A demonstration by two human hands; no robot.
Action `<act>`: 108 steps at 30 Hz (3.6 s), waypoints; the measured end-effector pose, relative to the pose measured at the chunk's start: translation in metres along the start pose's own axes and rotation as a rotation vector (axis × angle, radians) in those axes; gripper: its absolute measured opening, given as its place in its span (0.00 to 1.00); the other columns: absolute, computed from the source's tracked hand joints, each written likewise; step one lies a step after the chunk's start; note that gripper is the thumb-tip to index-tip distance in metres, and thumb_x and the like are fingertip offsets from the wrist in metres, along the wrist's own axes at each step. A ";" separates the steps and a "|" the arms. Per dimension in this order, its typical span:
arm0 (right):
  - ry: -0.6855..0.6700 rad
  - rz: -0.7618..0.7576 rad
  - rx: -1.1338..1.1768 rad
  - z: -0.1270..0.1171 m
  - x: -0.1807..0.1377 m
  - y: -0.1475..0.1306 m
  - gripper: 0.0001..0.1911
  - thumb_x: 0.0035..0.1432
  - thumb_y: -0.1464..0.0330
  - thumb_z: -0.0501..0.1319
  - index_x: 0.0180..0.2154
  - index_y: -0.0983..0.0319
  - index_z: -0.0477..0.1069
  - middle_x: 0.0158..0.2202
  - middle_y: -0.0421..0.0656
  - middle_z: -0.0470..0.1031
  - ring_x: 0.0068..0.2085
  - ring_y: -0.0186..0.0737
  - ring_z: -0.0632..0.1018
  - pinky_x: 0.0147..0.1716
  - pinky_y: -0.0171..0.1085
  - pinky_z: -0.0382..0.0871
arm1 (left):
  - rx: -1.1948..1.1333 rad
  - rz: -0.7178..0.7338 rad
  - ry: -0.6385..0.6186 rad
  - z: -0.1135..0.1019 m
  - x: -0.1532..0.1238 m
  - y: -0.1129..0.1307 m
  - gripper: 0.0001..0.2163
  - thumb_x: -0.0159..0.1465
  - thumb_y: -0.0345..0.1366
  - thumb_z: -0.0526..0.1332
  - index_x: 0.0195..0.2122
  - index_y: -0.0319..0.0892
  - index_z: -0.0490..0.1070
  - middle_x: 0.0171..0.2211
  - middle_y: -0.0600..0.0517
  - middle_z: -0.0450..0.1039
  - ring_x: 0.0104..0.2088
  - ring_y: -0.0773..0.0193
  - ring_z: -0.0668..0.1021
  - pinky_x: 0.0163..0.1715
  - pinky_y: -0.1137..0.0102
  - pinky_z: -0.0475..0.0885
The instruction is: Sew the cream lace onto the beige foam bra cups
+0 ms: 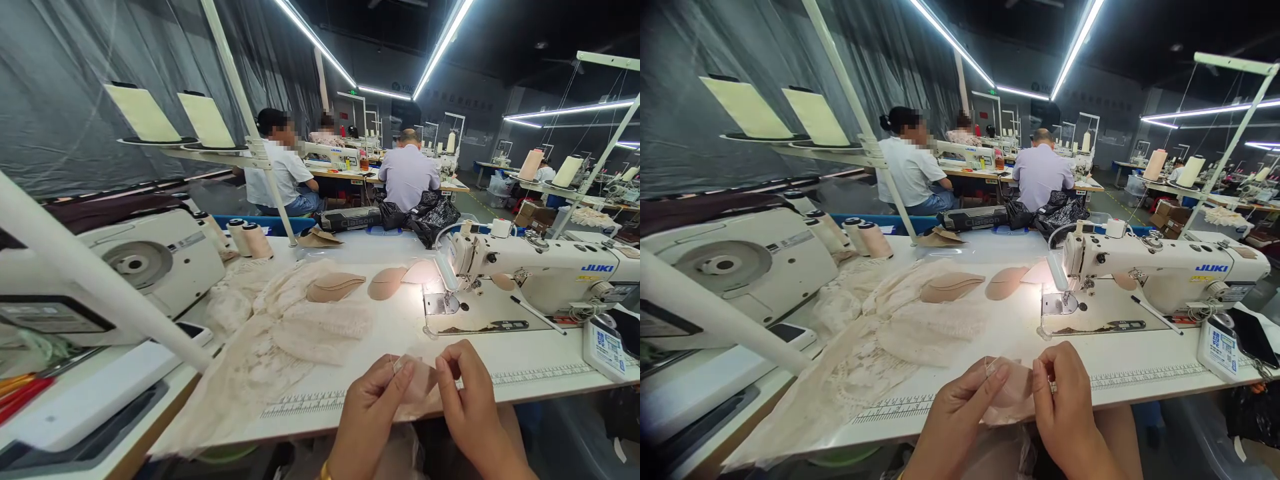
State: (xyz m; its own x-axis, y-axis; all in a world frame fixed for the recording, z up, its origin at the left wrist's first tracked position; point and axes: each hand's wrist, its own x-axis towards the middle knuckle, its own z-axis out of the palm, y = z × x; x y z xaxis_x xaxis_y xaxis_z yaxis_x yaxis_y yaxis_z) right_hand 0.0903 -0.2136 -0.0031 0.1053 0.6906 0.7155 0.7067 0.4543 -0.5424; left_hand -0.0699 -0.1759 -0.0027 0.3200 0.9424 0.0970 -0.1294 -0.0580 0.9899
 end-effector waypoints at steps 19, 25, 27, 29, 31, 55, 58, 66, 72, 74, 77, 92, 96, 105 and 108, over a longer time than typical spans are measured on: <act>-0.042 0.092 -0.204 -0.034 0.003 0.053 0.11 0.75 0.62 0.53 0.40 0.59 0.68 0.36 0.44 0.74 0.36 0.44 0.76 0.34 0.39 0.70 | 0.042 0.059 -0.001 -0.009 0.000 0.016 0.19 0.66 0.52 0.67 0.30 0.40 0.80 0.32 0.49 0.75 0.36 0.59 0.75 0.38 0.70 0.72; -0.552 0.281 0.418 -0.043 0.022 0.013 0.25 0.64 0.45 0.64 0.48 0.58 0.74 0.41 0.42 0.77 0.41 0.43 0.77 0.38 0.37 0.73 | 0.021 -0.049 -0.273 -0.002 0.004 0.020 0.22 0.63 0.55 0.67 0.29 0.39 0.76 0.28 0.51 0.73 0.30 0.64 0.71 0.31 0.72 0.69; -0.522 0.334 0.457 -0.040 0.021 0.008 0.20 0.66 0.49 0.64 0.38 0.59 0.72 0.30 0.36 0.70 0.31 0.36 0.71 0.30 0.33 0.66 | 0.156 0.092 -0.267 -0.005 0.002 0.019 0.15 0.64 0.48 0.69 0.30 0.40 0.77 0.27 0.52 0.73 0.28 0.65 0.72 0.29 0.74 0.68; -0.496 0.248 0.414 -0.047 0.018 0.005 0.16 0.69 0.55 0.63 0.35 0.59 0.71 0.30 0.36 0.68 0.32 0.36 0.70 0.32 0.34 0.64 | 0.284 0.289 -0.200 -0.010 0.000 0.019 0.05 0.65 0.37 0.68 0.34 0.43 0.78 0.29 0.53 0.75 0.30 0.65 0.76 0.31 0.74 0.71; -0.671 0.082 0.425 -0.061 0.017 0.002 0.11 0.71 0.59 0.63 0.37 0.58 0.73 0.33 0.38 0.71 0.36 0.37 0.73 0.36 0.35 0.66 | 0.376 0.521 -0.155 -0.017 -0.001 0.021 0.06 0.65 0.27 0.64 0.38 0.45 0.77 0.35 0.53 0.78 0.34 0.65 0.79 0.35 0.75 0.74; -0.549 -0.156 0.167 -0.066 0.020 -0.010 0.04 0.73 0.72 0.57 0.42 0.58 0.68 0.38 0.41 0.69 0.39 0.40 0.71 0.35 0.37 0.66 | 0.530 0.929 -0.239 -0.007 -0.001 0.033 0.12 0.67 0.20 0.60 0.43 0.45 0.74 0.38 0.50 0.79 0.37 0.64 0.79 0.38 0.71 0.77; -0.567 -0.129 0.200 -0.066 0.019 -0.007 0.06 0.73 0.72 0.57 0.39 0.58 0.66 0.37 0.41 0.69 0.38 0.40 0.71 0.35 0.37 0.67 | 0.524 0.922 -0.242 -0.008 -0.001 0.034 0.12 0.67 0.20 0.58 0.42 0.44 0.74 0.38 0.50 0.79 0.37 0.64 0.79 0.38 0.71 0.77; -0.533 -0.110 0.261 -0.065 0.019 -0.004 0.03 0.73 0.70 0.59 0.42 0.56 0.69 0.37 0.41 0.71 0.39 0.40 0.73 0.35 0.37 0.69 | 0.514 0.898 -0.239 -0.009 -0.001 0.034 0.14 0.67 0.19 0.57 0.43 0.46 0.74 0.38 0.49 0.80 0.36 0.63 0.80 0.37 0.70 0.77; -0.554 -0.109 0.297 -0.062 0.019 -0.006 0.08 0.73 0.72 0.57 0.38 0.57 0.68 0.37 0.41 0.68 0.38 0.38 0.72 0.34 0.35 0.68 | 0.492 0.906 -0.256 -0.007 -0.002 0.031 0.13 0.68 0.20 0.57 0.44 0.46 0.74 0.38 0.50 0.80 0.36 0.63 0.80 0.38 0.69 0.77; -0.555 -0.053 0.363 -0.062 0.017 -0.001 0.08 0.73 0.71 0.58 0.37 0.57 0.68 0.37 0.39 0.68 0.38 0.37 0.72 0.34 0.34 0.67 | 0.493 0.901 -0.256 -0.008 -0.002 0.032 0.12 0.69 0.21 0.57 0.43 0.46 0.74 0.38 0.50 0.80 0.36 0.63 0.80 0.38 0.69 0.77; -0.529 0.043 0.484 -0.061 0.012 0.004 0.10 0.72 0.67 0.61 0.35 0.57 0.66 0.36 0.38 0.67 0.36 0.36 0.71 0.34 0.34 0.66 | 0.481 0.909 -0.268 -0.009 -0.002 0.032 0.13 0.69 0.20 0.56 0.44 0.46 0.75 0.38 0.49 0.81 0.37 0.63 0.80 0.38 0.68 0.77; -0.355 0.071 0.060 -0.065 0.000 0.046 0.08 0.72 0.59 0.60 0.44 0.56 0.67 0.42 0.44 0.71 0.41 0.43 0.74 0.38 0.38 0.71 | 0.469 0.926 -0.244 -0.017 -0.009 0.039 0.13 0.68 0.22 0.59 0.45 0.46 0.77 0.38 0.48 0.81 0.36 0.61 0.81 0.38 0.68 0.79; -0.501 -0.157 0.129 -0.068 -0.014 0.005 0.38 0.64 0.57 0.69 0.69 0.52 0.54 0.62 0.52 0.64 0.60 0.53 0.71 0.53 0.44 0.73 | 0.199 0.521 -0.169 -0.009 -0.006 0.027 0.07 0.65 0.25 0.65 0.39 0.44 0.78 0.36 0.51 0.78 0.35 0.64 0.79 0.35 0.74 0.75; -0.339 0.558 0.409 -0.041 -0.005 0.034 0.13 0.73 0.58 0.56 0.51 0.57 0.68 0.34 0.39 0.71 0.33 0.38 0.75 0.33 0.37 0.71 | -0.462 -0.481 -0.280 0.010 -0.005 0.021 0.23 0.50 0.47 0.79 0.41 0.36 0.82 0.35 0.44 0.81 0.37 0.52 0.82 0.42 0.63 0.77; -0.165 0.460 0.202 -0.045 -0.001 0.043 0.09 0.72 0.60 0.58 0.47 0.58 0.70 0.38 0.41 0.72 0.36 0.39 0.73 0.35 0.38 0.69 | -0.483 -0.486 -0.249 0.009 -0.004 0.021 0.24 0.50 0.47 0.80 0.43 0.36 0.83 0.37 0.42 0.82 0.39 0.51 0.82 0.43 0.64 0.76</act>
State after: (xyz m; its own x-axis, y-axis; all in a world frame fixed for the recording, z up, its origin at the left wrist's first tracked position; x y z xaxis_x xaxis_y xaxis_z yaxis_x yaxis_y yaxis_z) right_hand 0.1523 -0.2199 -0.0071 0.2497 0.9160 0.3140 0.4631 0.1718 -0.8695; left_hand -0.0657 -0.1839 0.0189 0.6436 0.7182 -0.2645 -0.2998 0.5545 0.7763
